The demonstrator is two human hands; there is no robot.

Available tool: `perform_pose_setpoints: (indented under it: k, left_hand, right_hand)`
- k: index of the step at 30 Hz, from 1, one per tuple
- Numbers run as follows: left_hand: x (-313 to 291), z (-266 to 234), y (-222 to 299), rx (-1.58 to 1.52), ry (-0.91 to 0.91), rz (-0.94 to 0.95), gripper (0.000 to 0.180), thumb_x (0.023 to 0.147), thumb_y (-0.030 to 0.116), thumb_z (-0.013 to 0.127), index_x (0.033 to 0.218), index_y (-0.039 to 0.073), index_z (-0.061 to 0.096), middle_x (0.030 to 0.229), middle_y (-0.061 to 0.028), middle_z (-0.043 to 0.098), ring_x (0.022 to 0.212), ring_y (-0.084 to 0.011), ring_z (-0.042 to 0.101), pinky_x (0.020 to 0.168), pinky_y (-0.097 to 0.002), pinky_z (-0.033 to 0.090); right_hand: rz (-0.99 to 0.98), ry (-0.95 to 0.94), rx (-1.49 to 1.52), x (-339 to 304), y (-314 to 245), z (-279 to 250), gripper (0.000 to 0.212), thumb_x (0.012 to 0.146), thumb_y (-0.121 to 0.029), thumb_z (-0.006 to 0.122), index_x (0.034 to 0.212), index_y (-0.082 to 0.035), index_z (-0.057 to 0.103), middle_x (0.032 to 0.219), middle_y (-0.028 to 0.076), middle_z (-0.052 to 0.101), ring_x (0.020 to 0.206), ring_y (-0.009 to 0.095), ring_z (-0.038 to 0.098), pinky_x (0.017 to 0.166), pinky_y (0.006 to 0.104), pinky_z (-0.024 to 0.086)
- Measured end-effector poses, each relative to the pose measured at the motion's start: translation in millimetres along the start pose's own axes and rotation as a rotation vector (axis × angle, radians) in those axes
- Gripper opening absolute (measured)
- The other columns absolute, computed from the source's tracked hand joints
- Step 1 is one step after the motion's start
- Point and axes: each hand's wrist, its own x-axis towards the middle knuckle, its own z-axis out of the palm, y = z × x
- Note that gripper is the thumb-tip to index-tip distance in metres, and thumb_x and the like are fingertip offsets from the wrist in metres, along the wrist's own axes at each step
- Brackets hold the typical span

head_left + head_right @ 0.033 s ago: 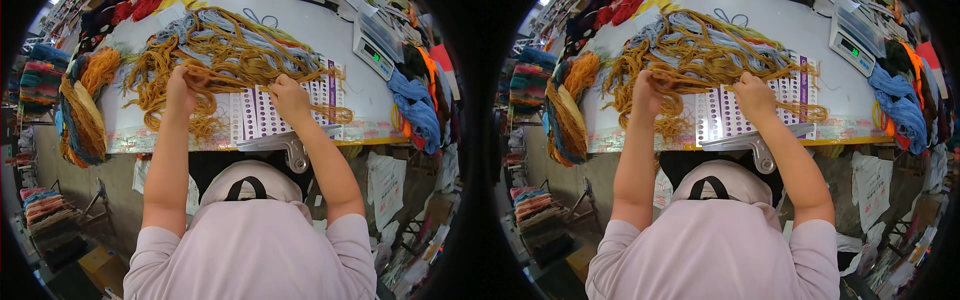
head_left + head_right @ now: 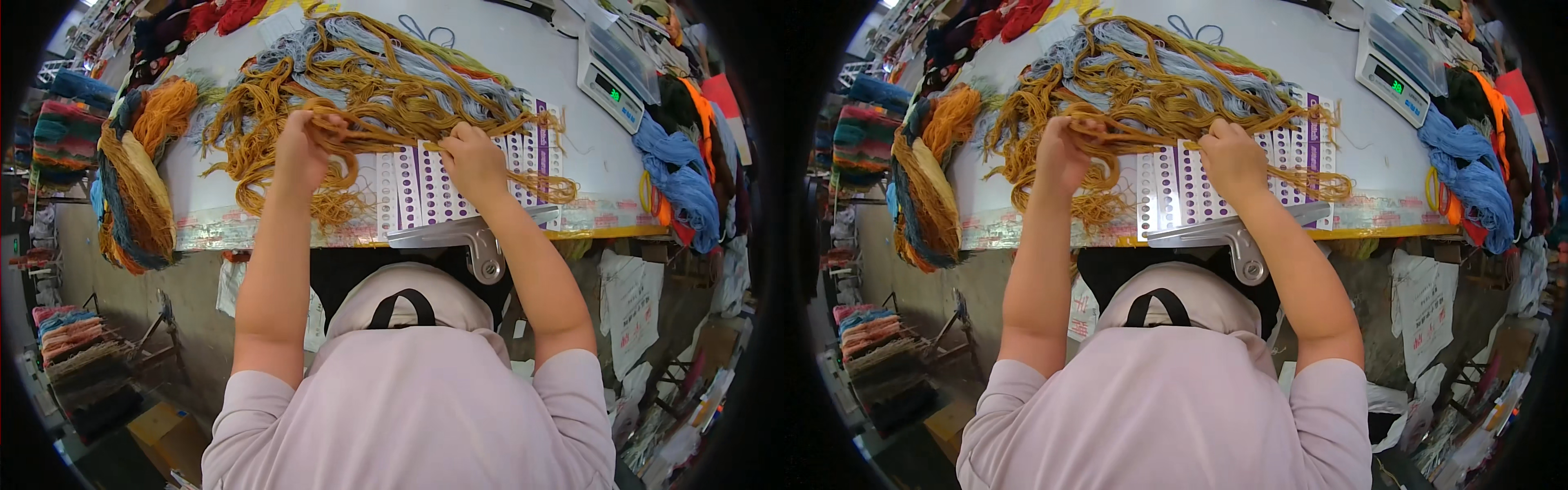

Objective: Sorting bundles of colored yarn and organizing them according to a color reference chart.

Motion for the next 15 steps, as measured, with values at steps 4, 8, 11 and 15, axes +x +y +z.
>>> perform_pose_setpoints:
  k: [4, 8, 11, 15]
  left_hand:
    - [-8.4, 7.9, -18.0, -0.166, -0.317, -0.195, 0.017, 0.09, 0.012, 0.042, 0.101, 0.001, 0.049, 0.097, -0.0163, 0.062, 0.072, -0.022, 0.06, 0.072, -0.0382, 0.05]
    - [-15.1, 38.7, -46.9, 0.158, -0.447, -0.176, 0.035, 0.081, -0.006, 0.044, 0.116, -0.002, 0.045, 0.113, -0.019, 0.059, 0.058, -0.0177, 0.06, 0.055, -0.0287, 0.052]
    - [-11.6, 62.3, -69.0, 0.569, -0.435, -0.152, 0.028, 0.079, -0.005, 0.052, 0.107, -0.002, 0.05, 0.092, -0.0123, 0.063, 0.058, -0.0161, 0.062, 0.05, -0.0245, 0.049]
    - [-4.5, 60.0, -69.6, 1.452, -0.341, 0.3, 0.022, 0.08, 0.007, 0.063, 0.099, 0.0, 0.055, 0.075, -0.0063, 0.063, 0.059, -0.0146, 0.062, 0.051, -0.0246, 0.047]
  right_hand:
    - [-0.18, 0.159, 0.01, 5.9, 2.4, -4.8, 0.006, 0.079, -0.009, 0.061, 0.085, -0.006, 0.061, 0.086, 0.008, 0.058, 0.087, 0.028, 0.057, 0.075, 0.0361, 0.046]
    - [-0.075, 0.143, 0.182, 6.6, -1.0, -9.5, 0.009, 0.081, -0.006, 0.057, 0.09, -0.005, 0.055, 0.087, 0.013, 0.06, 0.089, 0.033, 0.057, 0.075, 0.0383, 0.045]
    - [-0.007, 0.093, 0.376, 5.6, -6.6, -9.5, 0.011, 0.083, -0.006, 0.055, 0.094, -0.005, 0.054, 0.085, 0.015, 0.059, 0.088, 0.035, 0.056, 0.073, 0.041, 0.045]
    - [-0.022, 0.083, 0.368, 6.1, -4.1, -5.0, 0.012, 0.081, -0.006, 0.055, 0.092, -0.005, 0.052, 0.085, 0.013, 0.058, 0.086, 0.036, 0.056, 0.073, 0.044, 0.046]
